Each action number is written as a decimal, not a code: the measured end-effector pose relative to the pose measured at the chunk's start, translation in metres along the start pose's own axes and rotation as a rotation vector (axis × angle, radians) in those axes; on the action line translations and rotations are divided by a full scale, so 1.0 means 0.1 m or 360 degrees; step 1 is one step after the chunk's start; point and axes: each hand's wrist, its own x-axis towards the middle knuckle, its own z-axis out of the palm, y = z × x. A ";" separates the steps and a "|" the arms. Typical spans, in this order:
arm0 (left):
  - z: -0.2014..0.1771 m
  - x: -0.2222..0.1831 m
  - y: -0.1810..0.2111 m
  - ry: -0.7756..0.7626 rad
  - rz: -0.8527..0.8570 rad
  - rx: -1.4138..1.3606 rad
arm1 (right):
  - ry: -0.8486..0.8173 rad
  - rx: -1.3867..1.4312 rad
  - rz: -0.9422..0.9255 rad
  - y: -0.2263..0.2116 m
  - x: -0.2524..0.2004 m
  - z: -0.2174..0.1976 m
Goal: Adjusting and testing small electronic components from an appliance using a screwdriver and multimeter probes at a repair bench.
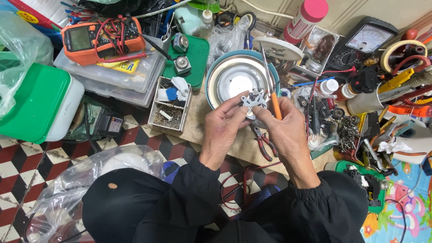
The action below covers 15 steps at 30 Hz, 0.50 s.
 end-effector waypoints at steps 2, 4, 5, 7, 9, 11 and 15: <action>0.00 0.00 0.00 0.0001 -0.0011 0.0009 | -0.0008 0.0005 0.0002 0.04 0.02 -0.01; 0.01 0.00 0.02 0.0004 -0.0022 0.0018 | -0.0018 0.0011 0.0004 0.06 0.03 -0.01; 0.02 -0.01 0.03 0.0007 -0.0023 0.0016 | -0.0017 0.0017 0.0002 0.07 0.03 -0.02; 0.02 -0.02 0.05 0.0010 -0.0026 0.0013 | -0.0016 0.0022 0.0001 0.05 0.02 0.00; 0.02 -0.02 0.04 0.0012 -0.0022 0.0017 | -0.0015 0.0030 0.0017 0.00 0.00 0.01; 0.01 -0.02 0.05 0.0013 -0.0021 0.0015 | -0.0011 0.0031 0.0011 0.05 0.02 0.01; 0.02 -0.02 0.07 0.0011 -0.0046 0.0029 | -0.0036 0.0118 0.0014 0.14 0.06 -0.01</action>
